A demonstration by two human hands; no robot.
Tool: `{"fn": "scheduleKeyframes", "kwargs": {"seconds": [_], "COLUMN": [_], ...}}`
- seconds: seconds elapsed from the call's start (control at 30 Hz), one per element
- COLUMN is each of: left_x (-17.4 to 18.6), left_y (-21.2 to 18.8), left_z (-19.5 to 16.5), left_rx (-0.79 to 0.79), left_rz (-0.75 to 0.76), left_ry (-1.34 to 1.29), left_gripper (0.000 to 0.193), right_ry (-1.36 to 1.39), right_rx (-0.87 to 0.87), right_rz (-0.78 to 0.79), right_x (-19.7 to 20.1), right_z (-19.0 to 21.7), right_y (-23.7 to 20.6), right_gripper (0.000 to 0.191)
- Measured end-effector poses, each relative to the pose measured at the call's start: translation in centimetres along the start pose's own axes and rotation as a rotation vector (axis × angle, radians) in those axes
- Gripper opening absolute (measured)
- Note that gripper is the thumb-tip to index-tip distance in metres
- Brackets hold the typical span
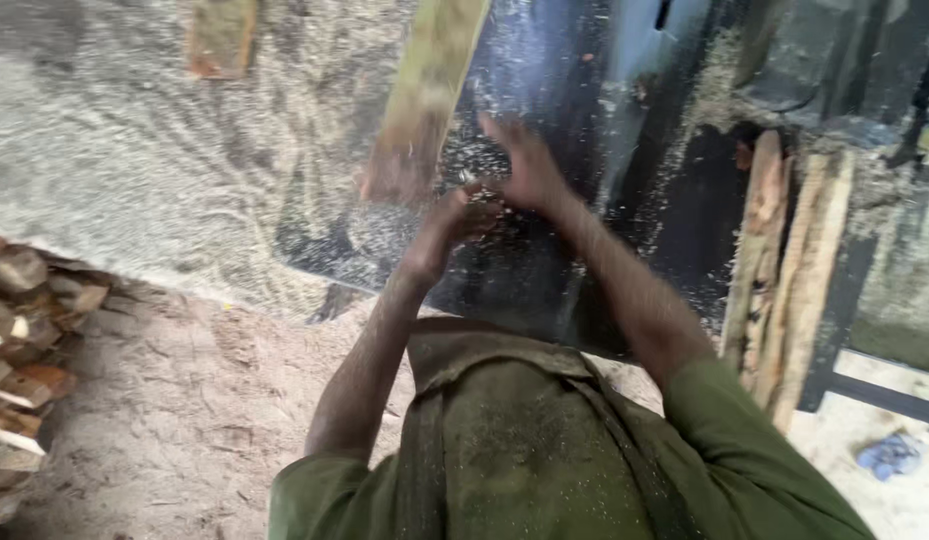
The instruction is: The person uses a saw to cut wood into smaller pieces, assisted by several other people who help guide and move the wood.
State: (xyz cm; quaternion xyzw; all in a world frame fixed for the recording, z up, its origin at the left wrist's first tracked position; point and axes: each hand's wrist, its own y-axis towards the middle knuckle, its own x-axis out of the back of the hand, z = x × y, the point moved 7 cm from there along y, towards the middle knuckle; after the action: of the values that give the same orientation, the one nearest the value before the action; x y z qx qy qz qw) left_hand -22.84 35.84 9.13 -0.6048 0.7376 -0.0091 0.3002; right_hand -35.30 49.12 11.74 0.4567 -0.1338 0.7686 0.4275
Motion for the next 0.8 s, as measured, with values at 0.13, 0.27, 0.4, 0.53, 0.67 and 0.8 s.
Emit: {"fn": "scheduleKeyframes", "kwargs": {"seconds": [0.13, 0.27, 0.4, 0.53, 0.67, 0.8], "left_x": [-0.5, 5.2, 11.9, 17.8, 18.4, 18.8], "left_y": [-0.3, -1.6, -6.2, -7.4, -7.9, -7.2], "left_z": [3.8, 4.9, 2.8, 4.4, 5.8, 6.0], "left_rx": [0.04, -0.253, -0.92, -0.368, -0.272, -0.231], "left_rz": [-0.134, -0.578, -0.971, -1.119, -1.07, -1.05], "left_ry": [0.506, 1.015, 1.273, 1.523, 1.512, 1.561], "left_gripper": [0.079, 0.067, 0.057, 0.052, 0.056, 0.059], "right_ry": [0.072, 0.018, -0.237, -0.375, -0.43, -0.222], "right_rx": [-0.304, -0.67, -0.558, -0.348, -0.02, -0.054], "right_rz": [-0.074, -0.249, -0.257, -0.18, -0.205, 0.001], "right_x": [2.6, 8.2, 9.6, 5.4, 0.3, -5.0], "right_z": [-8.1, -19.4, -21.6, -18.4, -10.9, -5.8], "right_y": [-7.0, -6.9, -2.4, -1.7, -4.4, -8.5], "right_gripper": [0.094, 0.091, 0.094, 0.074, 0.088, 0.081]}}
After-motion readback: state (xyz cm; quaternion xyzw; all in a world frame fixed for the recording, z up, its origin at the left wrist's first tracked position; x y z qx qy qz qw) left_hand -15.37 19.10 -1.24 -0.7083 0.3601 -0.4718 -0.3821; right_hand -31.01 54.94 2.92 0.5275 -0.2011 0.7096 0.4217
